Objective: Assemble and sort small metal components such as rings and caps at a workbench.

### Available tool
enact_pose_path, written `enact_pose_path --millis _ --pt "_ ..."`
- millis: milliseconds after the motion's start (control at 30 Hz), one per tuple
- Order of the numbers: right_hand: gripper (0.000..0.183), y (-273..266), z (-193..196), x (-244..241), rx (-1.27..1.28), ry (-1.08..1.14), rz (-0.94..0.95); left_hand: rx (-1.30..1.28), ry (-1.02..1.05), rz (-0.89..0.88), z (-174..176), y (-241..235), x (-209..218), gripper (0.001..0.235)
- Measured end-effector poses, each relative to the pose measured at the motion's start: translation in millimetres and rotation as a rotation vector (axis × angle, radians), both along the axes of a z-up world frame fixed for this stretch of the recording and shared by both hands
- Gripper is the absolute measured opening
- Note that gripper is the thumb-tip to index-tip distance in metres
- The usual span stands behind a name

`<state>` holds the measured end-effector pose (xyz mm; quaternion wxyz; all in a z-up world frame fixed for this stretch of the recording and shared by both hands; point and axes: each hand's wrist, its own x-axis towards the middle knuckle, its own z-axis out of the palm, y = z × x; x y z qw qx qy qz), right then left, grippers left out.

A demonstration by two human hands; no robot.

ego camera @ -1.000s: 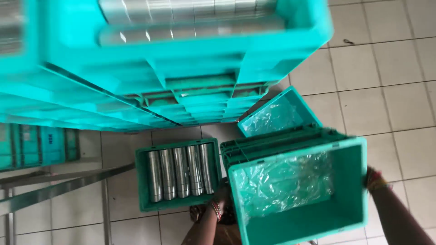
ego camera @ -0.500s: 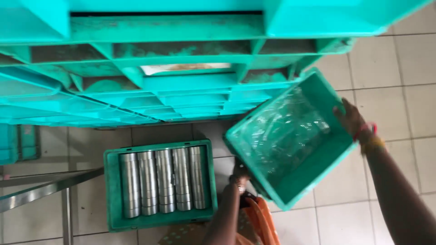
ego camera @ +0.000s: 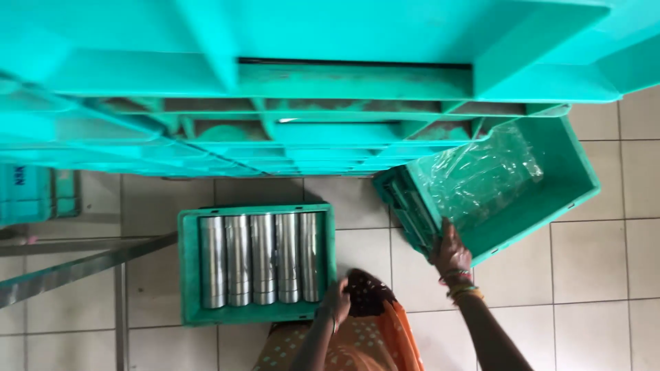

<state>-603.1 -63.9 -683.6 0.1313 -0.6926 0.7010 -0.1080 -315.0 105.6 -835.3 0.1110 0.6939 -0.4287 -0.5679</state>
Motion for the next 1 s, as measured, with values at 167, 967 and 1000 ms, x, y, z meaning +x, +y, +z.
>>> enact_pose_path --millis 167,967,1000 --pt "0.062 6.5 9.3 -10.4 0.157 0.097 -0.085 0.107 -0.009 -0.009 -8.7 101.2 16.1 0.035" --pt "0.061 -15.6 -60.1 -5.7 0.278 0.042 -0.145 -0.115 0.000 0.376 39.9 119.8 151.2 0.028" --pt "0.061 -14.0 -37.2 10.4 0.287 0.043 -0.134 -0.106 -0.004 0.387 50.7 112.3 174.4 0.028"
